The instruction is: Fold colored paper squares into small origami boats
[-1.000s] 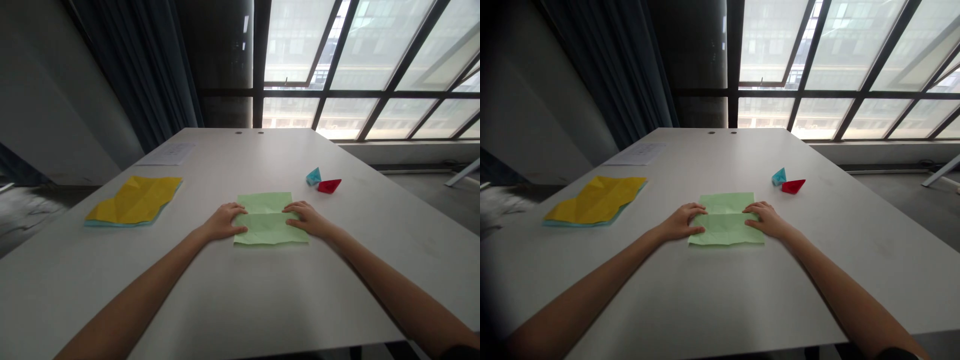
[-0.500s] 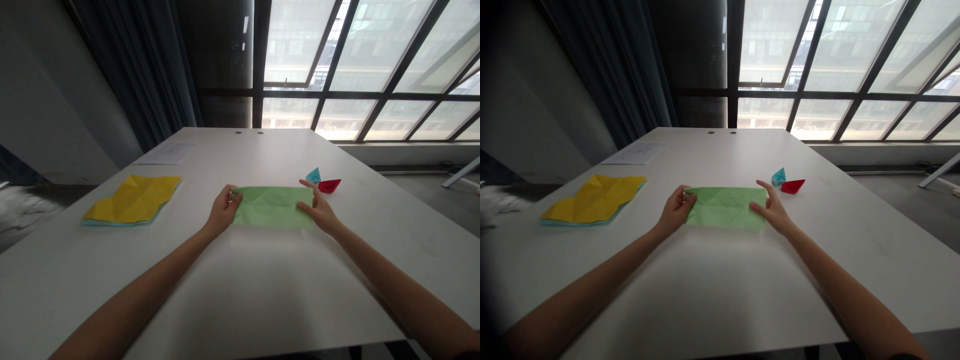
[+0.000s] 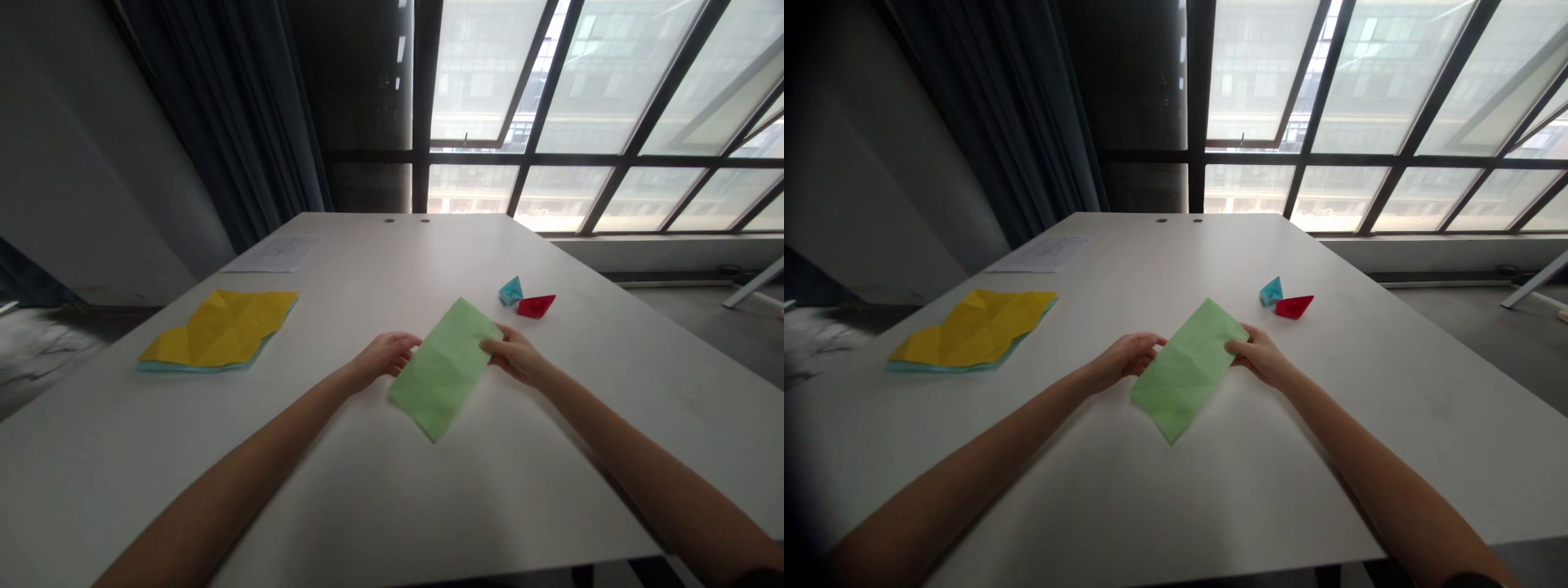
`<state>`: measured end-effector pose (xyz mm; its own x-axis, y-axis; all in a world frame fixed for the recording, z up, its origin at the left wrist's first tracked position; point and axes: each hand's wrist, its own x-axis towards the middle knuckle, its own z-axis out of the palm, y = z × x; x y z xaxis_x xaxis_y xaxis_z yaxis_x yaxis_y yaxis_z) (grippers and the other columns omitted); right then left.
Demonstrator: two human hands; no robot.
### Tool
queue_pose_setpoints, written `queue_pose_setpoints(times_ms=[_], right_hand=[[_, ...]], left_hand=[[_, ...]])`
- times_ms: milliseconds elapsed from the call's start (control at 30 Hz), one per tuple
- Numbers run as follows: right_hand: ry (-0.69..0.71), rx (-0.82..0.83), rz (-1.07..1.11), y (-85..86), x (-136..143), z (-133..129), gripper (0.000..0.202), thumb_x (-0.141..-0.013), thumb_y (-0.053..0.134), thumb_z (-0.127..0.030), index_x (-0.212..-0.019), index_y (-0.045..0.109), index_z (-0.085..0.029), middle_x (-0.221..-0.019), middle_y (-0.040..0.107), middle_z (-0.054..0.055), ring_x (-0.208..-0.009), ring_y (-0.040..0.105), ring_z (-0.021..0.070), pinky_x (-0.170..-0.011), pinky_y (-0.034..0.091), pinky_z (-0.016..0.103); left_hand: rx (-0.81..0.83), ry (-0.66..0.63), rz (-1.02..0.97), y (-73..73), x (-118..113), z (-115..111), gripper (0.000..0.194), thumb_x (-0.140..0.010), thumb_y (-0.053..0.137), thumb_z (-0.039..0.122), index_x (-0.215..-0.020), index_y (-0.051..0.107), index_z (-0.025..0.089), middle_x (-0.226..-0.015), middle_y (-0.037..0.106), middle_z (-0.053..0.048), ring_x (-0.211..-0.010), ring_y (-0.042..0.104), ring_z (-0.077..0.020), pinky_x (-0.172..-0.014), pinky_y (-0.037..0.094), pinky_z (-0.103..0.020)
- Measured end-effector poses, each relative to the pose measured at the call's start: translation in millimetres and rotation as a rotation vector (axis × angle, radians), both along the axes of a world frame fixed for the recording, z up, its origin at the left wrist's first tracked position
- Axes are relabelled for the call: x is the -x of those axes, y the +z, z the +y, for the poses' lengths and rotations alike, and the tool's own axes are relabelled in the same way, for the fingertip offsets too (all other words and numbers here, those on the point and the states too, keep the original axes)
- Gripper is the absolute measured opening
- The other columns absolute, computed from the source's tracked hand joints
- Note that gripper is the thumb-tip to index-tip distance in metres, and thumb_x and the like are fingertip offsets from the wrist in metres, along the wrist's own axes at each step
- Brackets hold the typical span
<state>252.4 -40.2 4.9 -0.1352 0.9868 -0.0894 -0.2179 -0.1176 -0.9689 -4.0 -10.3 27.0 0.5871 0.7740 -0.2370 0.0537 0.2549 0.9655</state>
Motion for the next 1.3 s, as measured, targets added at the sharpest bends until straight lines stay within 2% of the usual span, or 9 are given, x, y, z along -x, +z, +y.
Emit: queue_pose_setpoints(times_ms=[100,233,367,500,667,900,1100,1200,1300], right_hand=[[0.059,0.022,0.033,-1.0,10.5,-5.1,0.03,-0.065,0.068,-0.021,-0.093,0.059,-0.02,-0.085,0.068,0.002,-0.069,0.064,0.0156,-0.062,0.055,0.028],[0.115,0.055,0.119,-2.8,24.1,-11.0,0.027,-0.076,0.057,-0.038,-0.095,0.059,-0.02,-0.086,0.068,0.005,-0.071,0.065,0.0144,-0.066,0.054,0.028],[0.218,0.041,0.047,-5.0,35.7,-15.5,0.03,-0.073,0.062,-0.035,-0.098,0.06,-0.018,-0.082,0.069,0.005,-0.07,0.065,0.0146,-0.068,0.053,0.029],[0.145,-0.029,0.0,-6.8,39.2,-15.8,0.03,-0.07,0.065,-0.033,-0.095,0.062,-0.017,-0.076,0.069,0.003,-0.067,0.064,0.0147,-0.068,0.052,0.03],[0.01,-0.031,0.057,-7.8,35.1,-14.3,0.029,-0.065,0.067,-0.025,-0.093,0.063,-0.02,-0.067,0.067,-0.001,-0.058,0.06,0.0111,-0.06,0.049,0.025],[-0.015,0.015,0.108,-8.4,32.6,-13.3,0.011,-0.067,0.061,-0.023,-0.074,0.067,-0.017,-0.068,0.065,0.001,-0.062,0.058,0.0102,-0.058,0.047,0.021],[-0.033,-0.085,-0.107,-10.4,29.7,-13.1,0.026,-0.067,0.064,-0.031,-0.09,0.064,-0.019,-0.081,0.063,0.002,-0.067,0.059,0.0118,-0.058,0.047,0.023],[0.043,-0.122,-0.163,-12.0,31.3,-15.6,0.06,-0.062,0.07,-0.029,-0.117,0.045,-0.027,-0.095,0.06,0.001,-0.07,0.062,0.0133,-0.06,0.049,0.026],[0.06,-0.123,-0.176,-12.1,33.3,-15.9,0.076,-0.063,0.07,-0.029,-0.127,0.028,-0.028,-0.08,0.064,-0.001,-0.065,0.062,0.0137,-0.06,0.049,0.028]], left_hand=[[-0.025,-0.033,0.029,-2.7,-7.8,-9.3,0.035,-0.061,0.069,0.038,-0.085,0.064,0.014,-0.072,0.067,-0.005,-0.062,0.063,-0.0171,-0.054,0.049,-0.025],[-0.019,0.18,-0.087,-11.0,-18.0,-17.4,0.032,-0.061,0.07,0.036,-0.082,0.064,0.013,-0.074,0.068,-0.005,-0.064,0.064,-0.0186,-0.058,0.051,-0.028],[0.003,0.316,-0.15,-20.1,-24.0,-18.4,0.032,-0.063,0.068,0.037,-0.082,0.063,0.012,-0.068,0.067,-0.004,-0.062,0.063,-0.018,-0.058,0.051,-0.029],[0.023,0.376,-0.18,-24.4,-25.1,-15.0,0.025,-0.068,0.061,0.036,-0.072,0.062,0.012,-0.061,0.065,-0.003,-0.057,0.061,-0.0165,-0.056,0.05,-0.029],[-0.01,0.375,-0.259,-21.6,-23.9,-13.0,0.023,-0.06,0.06,0.018,-0.083,0.063,0.015,-0.064,0.064,0.001,-0.055,0.058,-0.0119,-0.057,0.047,-0.025],[-0.004,0.361,-0.309,-17.5,-22.2,-15.0,0.013,-0.06,0.052,0.02,-0.06,0.062,0.011,-0.052,0.056,0.0,-0.049,0.051,-0.0081,-0.048,0.04,-0.019],[-0.103,0.334,-0.156,-23.7,-22.3,-13.8,0.025,-0.055,0.072,0.027,-0.074,0.066,0.012,-0.069,0.065,-0.004,-0.06,0.057,-0.0116,-0.057,0.046,-0.023],[-0.207,0.362,-0.146,-28.4,-22.2,-12.4,0.027,-0.059,0.071,0.028,-0.08,0.067,0.012,-0.073,0.067,-0.005,-0.065,0.058,-0.0124,-0.062,0.048,-0.024],[-0.287,0.413,-0.143,-29.8,-22.0,-11.5,0.026,-0.063,0.068,0.027,-0.084,0.066,0.012,-0.074,0.066,-0.004,-0.065,0.059,-0.0119,-0.062,0.048,-0.024]])
